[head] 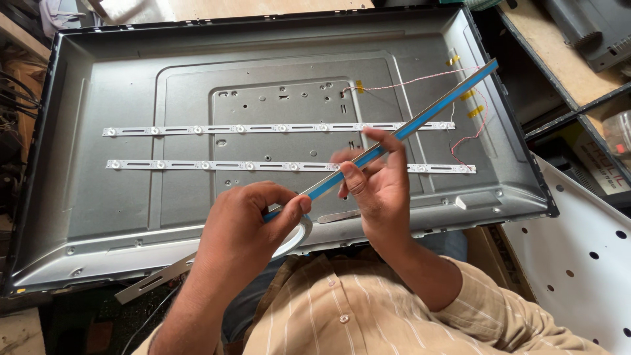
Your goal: The person applies blue tape to LED strips and secures them to the back panel of a disassembled TV. They handle the LED strips one at a time, measure lengths, and use a utility knife to cut the tape.
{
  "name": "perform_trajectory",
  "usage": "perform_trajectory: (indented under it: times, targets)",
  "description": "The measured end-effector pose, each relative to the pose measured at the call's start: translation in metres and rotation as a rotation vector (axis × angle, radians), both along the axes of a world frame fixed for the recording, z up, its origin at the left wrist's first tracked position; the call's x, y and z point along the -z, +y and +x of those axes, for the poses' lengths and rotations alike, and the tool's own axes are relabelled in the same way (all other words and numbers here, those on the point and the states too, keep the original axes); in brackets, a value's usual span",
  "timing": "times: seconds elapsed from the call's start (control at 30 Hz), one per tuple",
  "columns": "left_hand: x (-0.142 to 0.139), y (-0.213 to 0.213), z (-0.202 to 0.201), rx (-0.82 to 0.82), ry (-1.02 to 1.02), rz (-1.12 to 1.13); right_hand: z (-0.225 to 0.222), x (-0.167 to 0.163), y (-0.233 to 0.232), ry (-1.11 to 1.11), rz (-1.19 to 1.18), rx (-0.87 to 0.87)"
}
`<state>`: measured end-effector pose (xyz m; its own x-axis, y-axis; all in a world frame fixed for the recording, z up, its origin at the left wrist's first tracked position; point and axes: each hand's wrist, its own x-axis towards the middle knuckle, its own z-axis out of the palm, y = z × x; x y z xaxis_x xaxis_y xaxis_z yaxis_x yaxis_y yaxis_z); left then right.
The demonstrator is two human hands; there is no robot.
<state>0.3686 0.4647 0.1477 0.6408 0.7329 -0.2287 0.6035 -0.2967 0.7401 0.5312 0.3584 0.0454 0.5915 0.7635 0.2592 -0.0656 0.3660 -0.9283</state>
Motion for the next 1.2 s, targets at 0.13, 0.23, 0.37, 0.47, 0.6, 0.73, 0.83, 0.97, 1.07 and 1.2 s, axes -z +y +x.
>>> perform_trajectory:
  times: [0.13, 0.23, 0.37, 0.47, 0.6, 0.73, 0.83, 0.97, 1.07, 1.2]
  targets:
    - [-0.001, -0.006, 0.0, 0.004, -0.015, 0.04, -0.005, 0.006, -0.002, 0.037, -0.034, -0.068]
    - [-0.001, -0.01, -0.004, 0.006, 0.01, 0.041, -0.008, 0.01, -0.005, 0.079, -0.04, -0.083]
    - [0.007, -0.016, -0.017, -0.033, 0.13, -0.058, -0.015, 0.015, -0.014, 0.086, -0.06, -0.111]
    - [0.02, -0.022, -0.027, -0.013, 0.022, -0.109, -0.019, 0.018, -0.02, 0.018, -0.097, -0.121]
    - [0.032, -0.033, -0.047, -0.004, -0.121, -0.154, -0.022, 0.022, -0.024, -0.035, -0.165, -0.125]
    - [0.037, -0.044, -0.056, -0.059, -0.069, -0.196, -0.026, 0.022, -0.03, -0.072, -0.159, -0.141]
    - [0.04, -0.053, -0.064, -0.115, 0.011, -0.224, -0.023, 0.021, -0.034, -0.091, -0.147, -0.103]
    - [0.048, -0.057, -0.081, -0.107, -0.175, -0.109, -0.012, 0.023, -0.036, -0.061, -0.131, -0.104]
    - [0.053, -0.063, -0.098, -0.173, -0.112, -0.18, -0.002, 0.027, -0.038, -0.052, -0.129, -0.064]
    - [0.054, -0.07, -0.132, -0.273, -0.074, -0.338, 0.018, 0.036, -0.04, -0.039, -0.102, -0.034]
